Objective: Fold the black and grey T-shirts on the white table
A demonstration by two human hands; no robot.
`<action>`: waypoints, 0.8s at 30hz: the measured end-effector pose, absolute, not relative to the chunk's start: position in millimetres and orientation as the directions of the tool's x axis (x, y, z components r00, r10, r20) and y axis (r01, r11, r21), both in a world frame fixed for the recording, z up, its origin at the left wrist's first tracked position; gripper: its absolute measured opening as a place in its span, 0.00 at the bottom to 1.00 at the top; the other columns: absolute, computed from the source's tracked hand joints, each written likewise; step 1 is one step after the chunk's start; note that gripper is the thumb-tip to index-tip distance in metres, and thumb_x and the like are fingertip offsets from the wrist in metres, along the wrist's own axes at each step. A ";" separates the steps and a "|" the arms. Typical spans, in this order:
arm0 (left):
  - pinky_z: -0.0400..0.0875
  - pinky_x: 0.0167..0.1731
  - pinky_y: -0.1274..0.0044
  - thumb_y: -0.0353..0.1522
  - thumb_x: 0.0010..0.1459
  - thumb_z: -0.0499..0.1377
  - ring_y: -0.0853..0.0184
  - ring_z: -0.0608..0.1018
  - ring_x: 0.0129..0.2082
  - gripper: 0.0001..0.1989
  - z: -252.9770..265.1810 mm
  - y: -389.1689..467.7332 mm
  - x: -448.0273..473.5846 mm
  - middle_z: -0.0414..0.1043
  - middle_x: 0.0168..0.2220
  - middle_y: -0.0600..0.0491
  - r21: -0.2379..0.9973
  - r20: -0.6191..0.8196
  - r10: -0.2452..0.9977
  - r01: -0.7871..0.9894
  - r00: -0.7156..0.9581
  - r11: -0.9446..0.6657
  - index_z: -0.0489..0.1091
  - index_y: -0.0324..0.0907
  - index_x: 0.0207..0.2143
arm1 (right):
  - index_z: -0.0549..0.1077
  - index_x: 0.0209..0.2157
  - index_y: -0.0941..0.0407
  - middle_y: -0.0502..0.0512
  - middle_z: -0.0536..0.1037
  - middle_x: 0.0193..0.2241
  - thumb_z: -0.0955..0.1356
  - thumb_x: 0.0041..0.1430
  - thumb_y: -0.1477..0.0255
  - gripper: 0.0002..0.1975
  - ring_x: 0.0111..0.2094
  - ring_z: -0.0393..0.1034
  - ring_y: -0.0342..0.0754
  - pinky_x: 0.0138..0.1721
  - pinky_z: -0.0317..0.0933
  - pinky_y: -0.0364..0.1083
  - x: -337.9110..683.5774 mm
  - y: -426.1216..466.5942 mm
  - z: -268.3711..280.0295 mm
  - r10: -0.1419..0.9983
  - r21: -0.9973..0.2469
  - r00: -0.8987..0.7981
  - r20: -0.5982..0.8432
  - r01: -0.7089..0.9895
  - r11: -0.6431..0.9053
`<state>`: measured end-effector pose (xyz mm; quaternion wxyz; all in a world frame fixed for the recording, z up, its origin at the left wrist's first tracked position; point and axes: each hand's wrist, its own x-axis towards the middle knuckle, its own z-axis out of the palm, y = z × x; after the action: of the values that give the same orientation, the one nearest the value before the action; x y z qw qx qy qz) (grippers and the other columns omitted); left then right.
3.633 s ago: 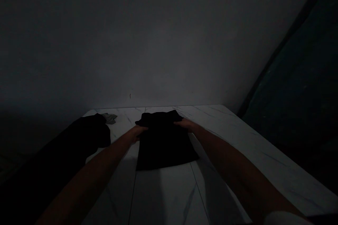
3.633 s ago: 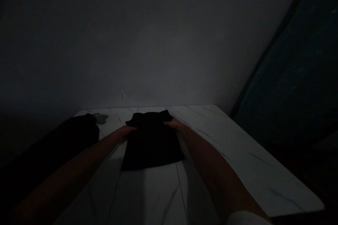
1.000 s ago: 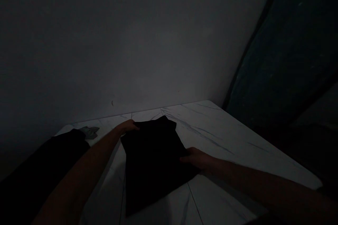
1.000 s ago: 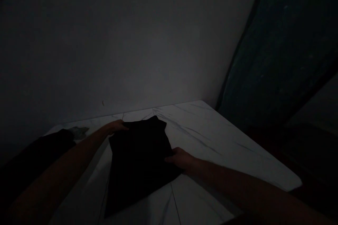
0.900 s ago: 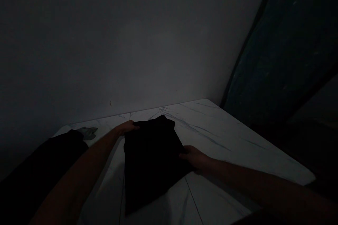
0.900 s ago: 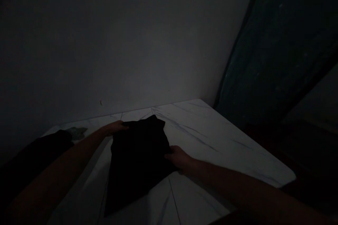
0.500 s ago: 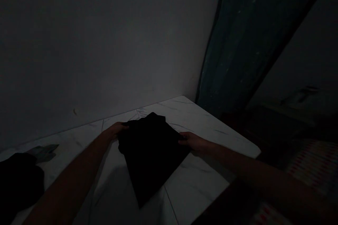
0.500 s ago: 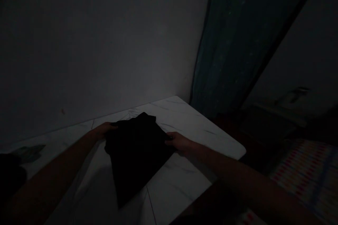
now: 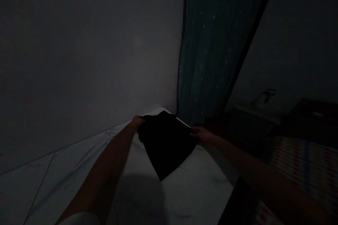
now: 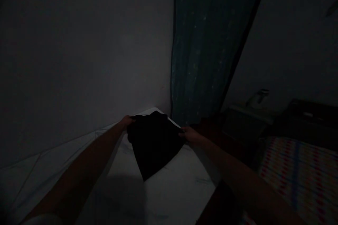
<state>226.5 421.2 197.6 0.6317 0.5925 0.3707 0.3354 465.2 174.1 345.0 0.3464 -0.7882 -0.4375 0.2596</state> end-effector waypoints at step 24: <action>0.39 0.74 0.47 0.55 0.58 0.34 0.59 0.45 0.75 0.38 159.0 385.2 262.0 0.38 0.72 0.58 0.623 0.280 0.746 0.477 0.604 -0.620 0.44 0.56 0.68 | 0.77 0.47 0.61 0.58 0.76 0.48 0.62 0.67 0.70 0.16 0.49 0.72 0.46 0.48 0.59 0.41 484.3 161.9 353.4 0.867 0.067 0.432 0.249 0.885 -0.460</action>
<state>262.0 385.2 159.0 0.2520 0.8595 0.3557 0.2670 484.3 161.9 353.4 0.0365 -0.8454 -0.5181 -0.1246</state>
